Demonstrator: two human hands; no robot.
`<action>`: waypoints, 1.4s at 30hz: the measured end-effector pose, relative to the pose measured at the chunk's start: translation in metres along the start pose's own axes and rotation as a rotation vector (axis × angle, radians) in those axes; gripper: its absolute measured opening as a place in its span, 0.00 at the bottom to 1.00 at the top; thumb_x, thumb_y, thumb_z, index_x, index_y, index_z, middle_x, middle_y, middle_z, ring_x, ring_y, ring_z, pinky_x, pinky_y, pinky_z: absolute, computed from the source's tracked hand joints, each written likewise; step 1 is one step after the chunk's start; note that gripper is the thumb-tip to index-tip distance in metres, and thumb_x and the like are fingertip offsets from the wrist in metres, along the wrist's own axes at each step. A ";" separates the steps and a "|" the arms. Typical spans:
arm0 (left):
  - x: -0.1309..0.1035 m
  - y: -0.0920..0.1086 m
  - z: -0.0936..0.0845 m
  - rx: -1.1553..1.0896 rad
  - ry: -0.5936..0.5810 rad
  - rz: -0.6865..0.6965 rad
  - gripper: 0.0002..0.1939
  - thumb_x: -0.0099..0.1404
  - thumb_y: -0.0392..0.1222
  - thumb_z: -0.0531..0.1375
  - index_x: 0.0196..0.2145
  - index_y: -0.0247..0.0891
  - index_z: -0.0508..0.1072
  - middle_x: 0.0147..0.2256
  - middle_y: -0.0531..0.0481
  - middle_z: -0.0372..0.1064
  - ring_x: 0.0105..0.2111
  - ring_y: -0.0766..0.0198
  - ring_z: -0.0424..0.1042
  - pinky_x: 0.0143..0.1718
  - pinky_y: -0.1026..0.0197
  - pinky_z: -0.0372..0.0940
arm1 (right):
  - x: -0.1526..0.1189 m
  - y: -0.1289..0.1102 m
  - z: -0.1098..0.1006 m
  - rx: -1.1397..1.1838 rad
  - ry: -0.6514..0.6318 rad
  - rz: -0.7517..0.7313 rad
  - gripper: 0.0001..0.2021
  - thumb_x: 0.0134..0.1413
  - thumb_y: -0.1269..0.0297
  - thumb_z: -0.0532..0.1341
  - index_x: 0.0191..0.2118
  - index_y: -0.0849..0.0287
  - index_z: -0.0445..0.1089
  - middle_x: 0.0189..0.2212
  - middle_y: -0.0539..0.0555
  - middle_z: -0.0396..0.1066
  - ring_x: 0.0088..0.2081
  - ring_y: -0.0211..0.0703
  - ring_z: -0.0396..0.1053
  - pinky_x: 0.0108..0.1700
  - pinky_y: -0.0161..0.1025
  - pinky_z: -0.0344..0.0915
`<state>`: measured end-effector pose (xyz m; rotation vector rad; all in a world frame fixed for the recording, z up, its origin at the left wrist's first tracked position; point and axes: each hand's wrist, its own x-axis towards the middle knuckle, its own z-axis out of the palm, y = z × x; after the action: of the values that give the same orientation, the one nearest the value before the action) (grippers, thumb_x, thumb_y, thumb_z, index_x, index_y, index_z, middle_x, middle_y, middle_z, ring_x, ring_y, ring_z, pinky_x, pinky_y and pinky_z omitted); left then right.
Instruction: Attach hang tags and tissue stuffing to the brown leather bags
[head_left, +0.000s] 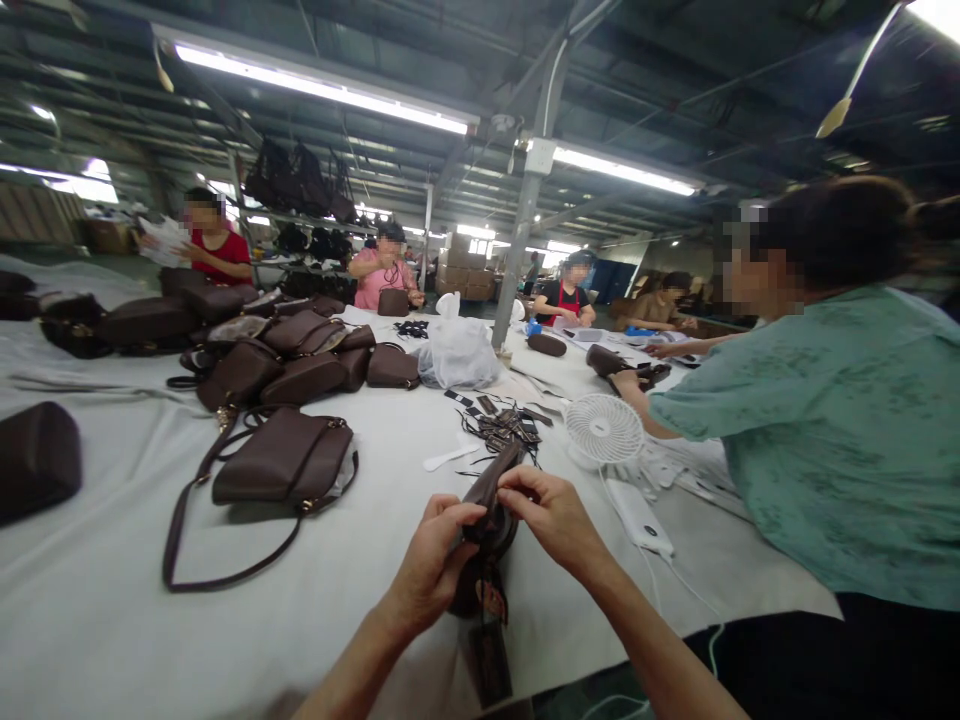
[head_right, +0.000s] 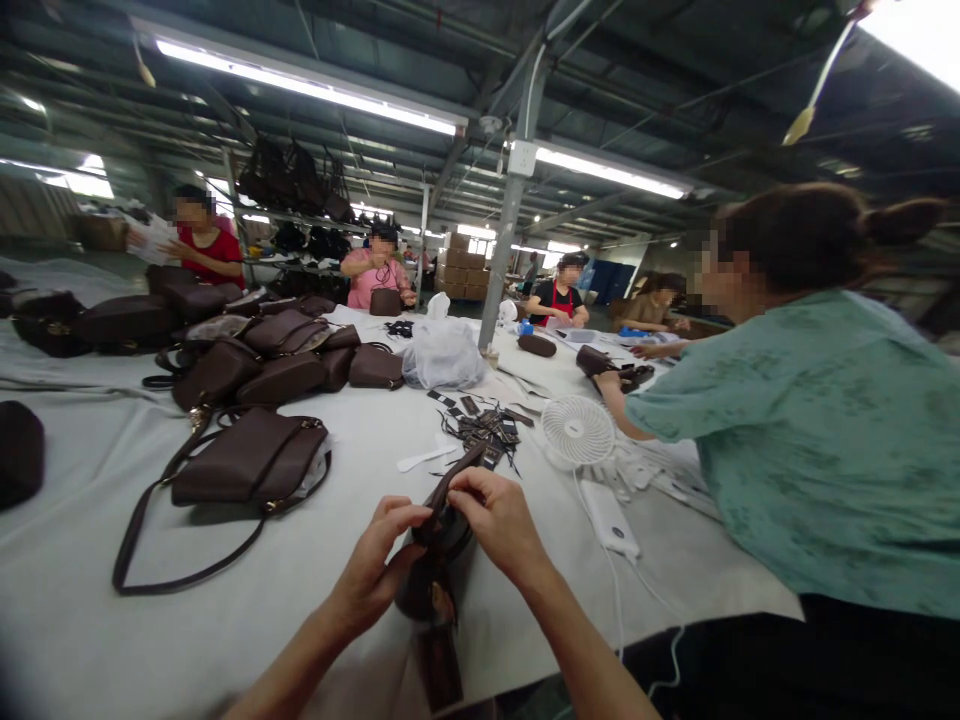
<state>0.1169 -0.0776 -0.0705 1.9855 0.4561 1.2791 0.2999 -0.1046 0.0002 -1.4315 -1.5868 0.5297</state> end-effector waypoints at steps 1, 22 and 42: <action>0.002 0.000 -0.001 0.002 -0.014 0.011 0.20 0.61 0.29 0.54 0.50 0.42 0.68 0.41 0.47 0.64 0.44 0.57 0.63 0.46 0.55 0.64 | 0.000 -0.001 -0.001 0.010 -0.007 0.023 0.06 0.48 0.63 0.59 0.27 0.57 0.72 0.24 0.49 0.71 0.27 0.38 0.66 0.30 0.34 0.62; -0.033 0.012 0.007 -0.048 0.107 -0.115 0.28 0.66 0.37 0.55 0.62 0.41 0.53 0.59 0.40 0.57 0.59 0.51 0.58 0.61 0.44 0.53 | -0.046 -0.038 0.048 0.439 0.061 0.294 0.13 0.38 0.56 0.69 0.25 0.58 0.68 0.21 0.49 0.70 0.24 0.41 0.71 0.24 0.34 0.67; -0.025 0.014 -0.014 -0.328 -0.180 -0.257 0.27 0.58 0.33 0.59 0.56 0.39 0.60 0.51 0.46 0.66 0.51 0.55 0.64 0.53 0.52 0.59 | -0.048 -0.033 0.046 0.448 -0.067 0.291 0.15 0.38 0.53 0.70 0.25 0.59 0.70 0.20 0.48 0.69 0.23 0.38 0.68 0.28 0.34 0.64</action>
<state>0.0918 -0.0972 -0.0727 1.6855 0.3727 0.9387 0.2400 -0.1459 -0.0121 -1.3080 -1.2112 1.0415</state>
